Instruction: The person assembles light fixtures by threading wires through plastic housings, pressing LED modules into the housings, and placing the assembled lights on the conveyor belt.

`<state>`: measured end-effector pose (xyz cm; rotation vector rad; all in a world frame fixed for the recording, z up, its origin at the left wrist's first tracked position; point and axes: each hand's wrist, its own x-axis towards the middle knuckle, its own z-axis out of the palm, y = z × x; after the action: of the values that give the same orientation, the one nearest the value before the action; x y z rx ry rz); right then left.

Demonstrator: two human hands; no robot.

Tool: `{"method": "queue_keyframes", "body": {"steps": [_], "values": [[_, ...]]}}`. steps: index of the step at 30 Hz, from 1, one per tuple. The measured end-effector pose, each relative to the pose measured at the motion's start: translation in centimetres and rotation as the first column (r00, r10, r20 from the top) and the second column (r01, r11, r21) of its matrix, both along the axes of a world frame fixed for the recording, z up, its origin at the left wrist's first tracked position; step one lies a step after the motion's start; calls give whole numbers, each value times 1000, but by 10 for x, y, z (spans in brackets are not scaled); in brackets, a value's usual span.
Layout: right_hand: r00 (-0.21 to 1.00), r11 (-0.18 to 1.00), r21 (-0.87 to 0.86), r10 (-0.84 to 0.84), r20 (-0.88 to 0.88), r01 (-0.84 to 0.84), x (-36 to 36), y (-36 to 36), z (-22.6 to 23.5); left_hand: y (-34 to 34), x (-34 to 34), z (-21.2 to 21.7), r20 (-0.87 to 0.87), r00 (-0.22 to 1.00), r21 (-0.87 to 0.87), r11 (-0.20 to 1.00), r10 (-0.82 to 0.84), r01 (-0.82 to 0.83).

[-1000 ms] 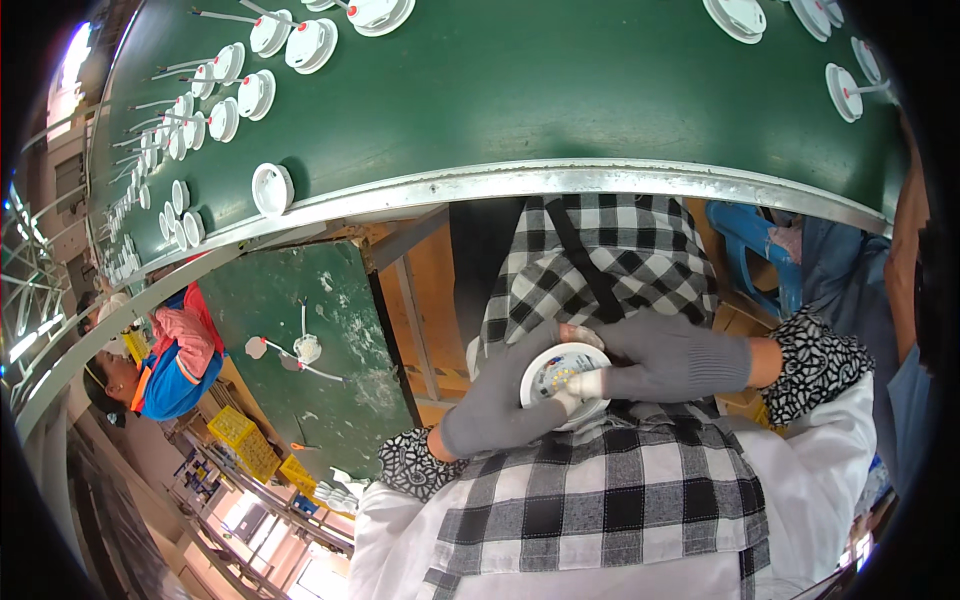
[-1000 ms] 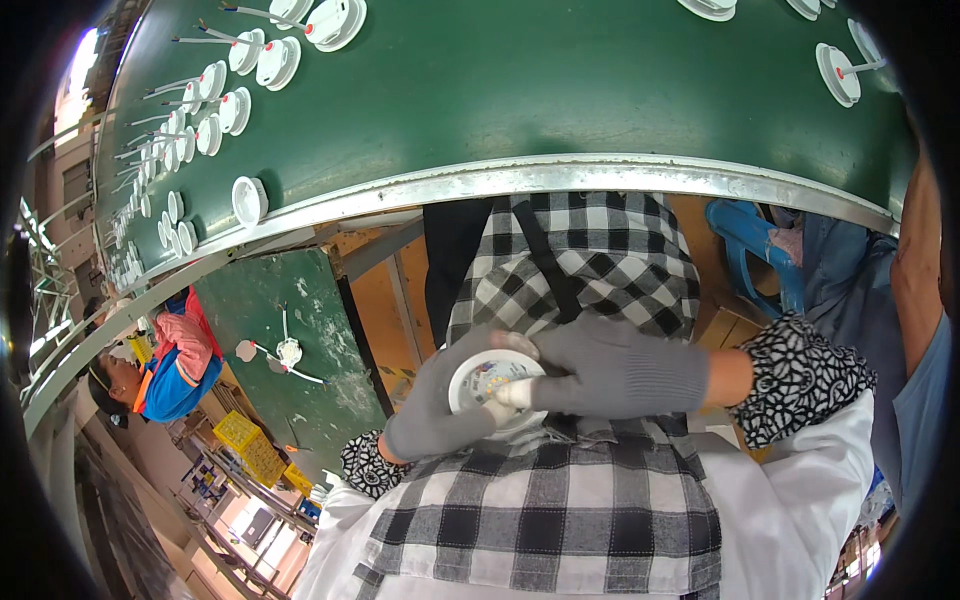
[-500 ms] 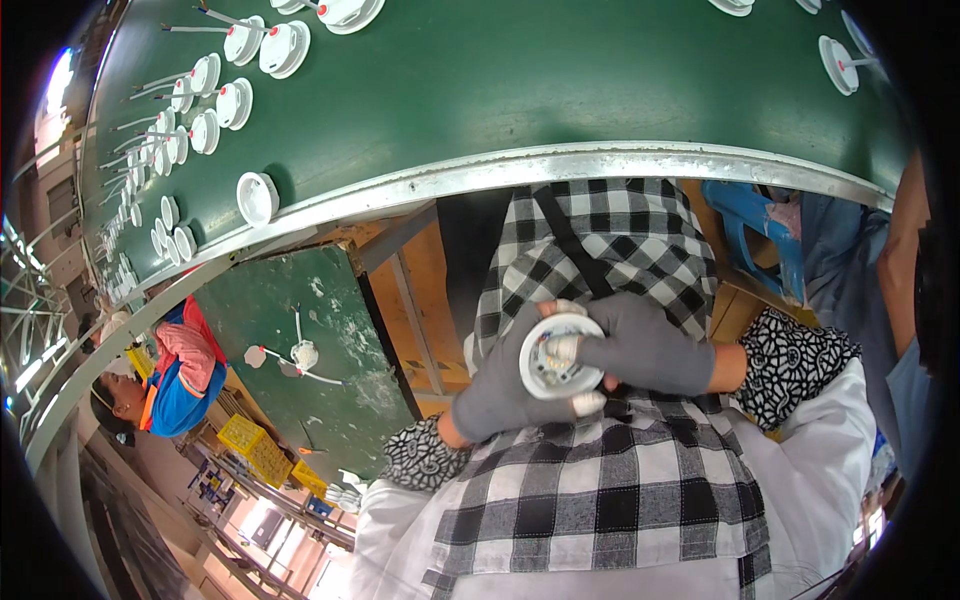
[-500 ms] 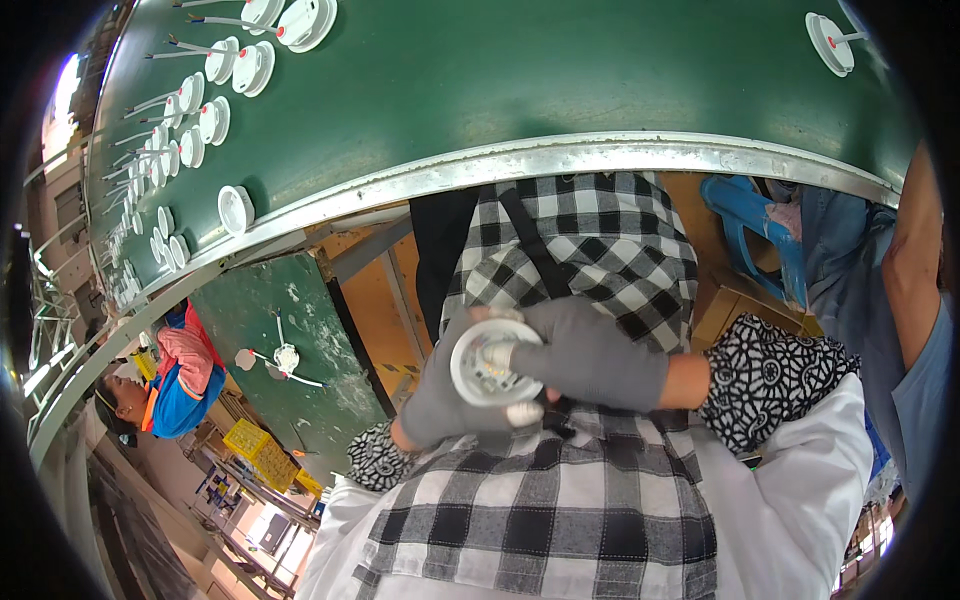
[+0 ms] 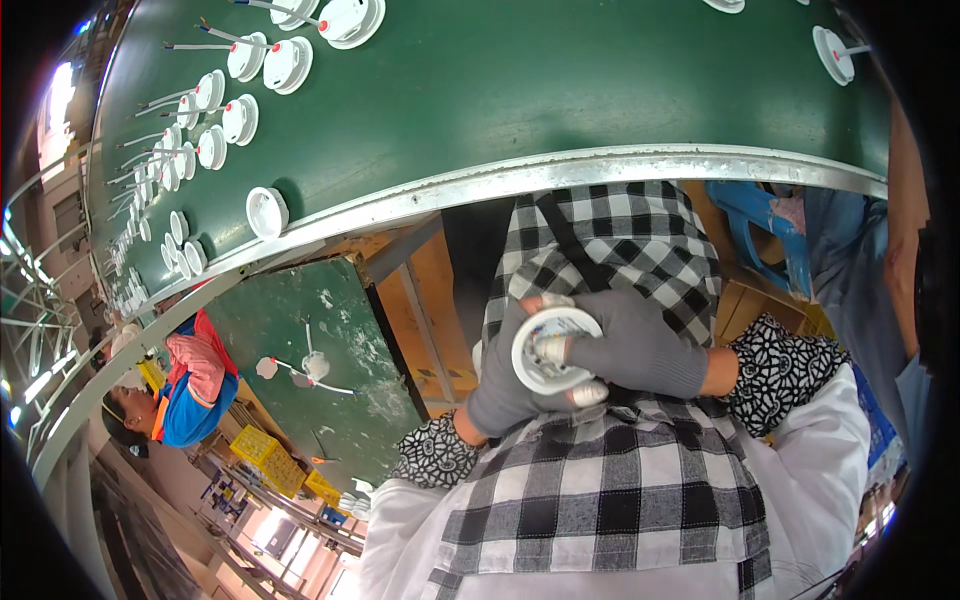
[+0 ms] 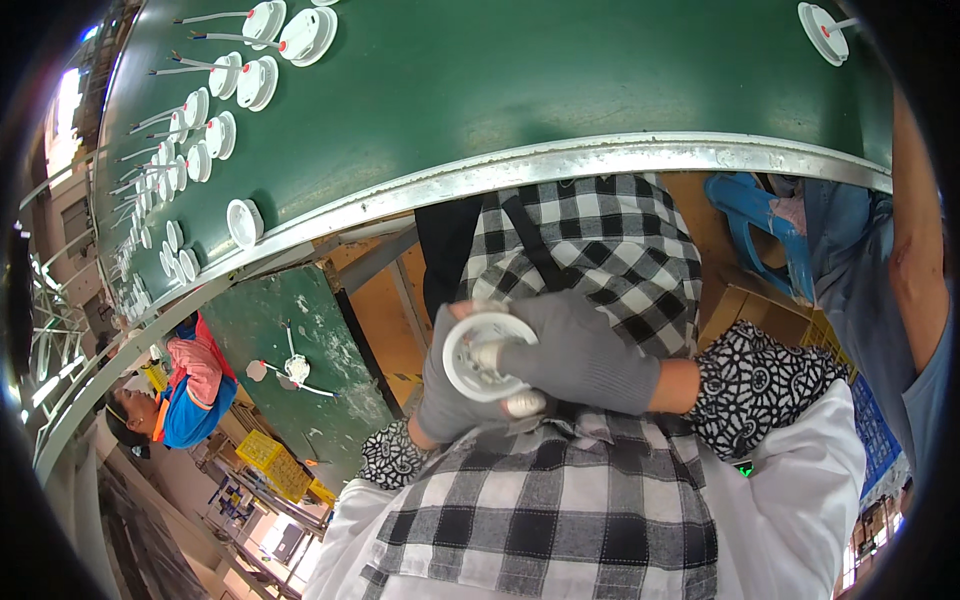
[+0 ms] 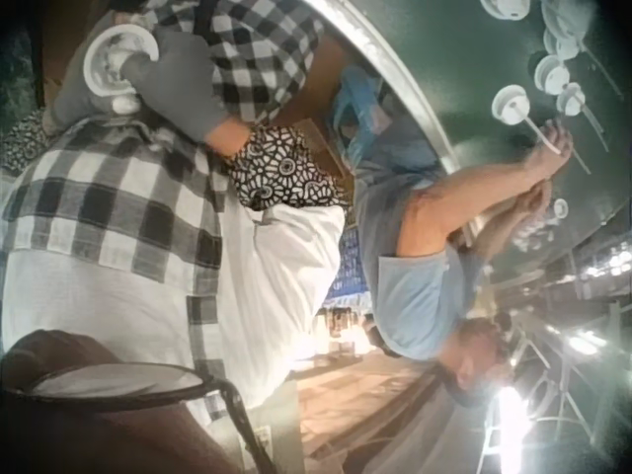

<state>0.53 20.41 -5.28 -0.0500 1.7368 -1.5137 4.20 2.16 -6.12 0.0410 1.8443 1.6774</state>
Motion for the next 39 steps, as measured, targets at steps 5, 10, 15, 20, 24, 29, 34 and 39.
{"method": "queue_keyframes", "body": {"steps": [5, 10, 15, 20, 24, 29, 34, 39], "values": [[999, 999, 8, -40, -1, 40, -12, -4, -1, -9, -13, -2, 38, 999, -102, 994, 36, -32], [1000, 982, -189, 19, -6, -20, -20, 4, 2, -19, -25, 11, -100, 972, -216, 958, -212, 187], [997, 992, -102, 75, 5, -74, -16, 6, 2, -8, -19, 10, -186, 982, -251, 968, -27, -21], [999, 996, -88, 17, 29, -14, -12, 5, 2, -1, -15, 12, -87, 991, -223, 968, 100, -117], [999, 997, -78, -19, 31, 21, -5, 2, -5, -4, -12, 9, -176, 983, -205, 974, 55, -92], [987, 980, -119, -159, -9, 157, -1, -3, -5, -4, -12, 9, -260, 965, -304, 951, -35, -48], [982, 975, -111, -188, 31, 190, 6, -8, -4, -4, -9, 13, -327, 938, -379, 925, -112, -21], [960, 947, -160, -264, 95, 277, 11, -11, 3, -6, 6, 0, -400, 915, -291, 953, -48, -78]]}}
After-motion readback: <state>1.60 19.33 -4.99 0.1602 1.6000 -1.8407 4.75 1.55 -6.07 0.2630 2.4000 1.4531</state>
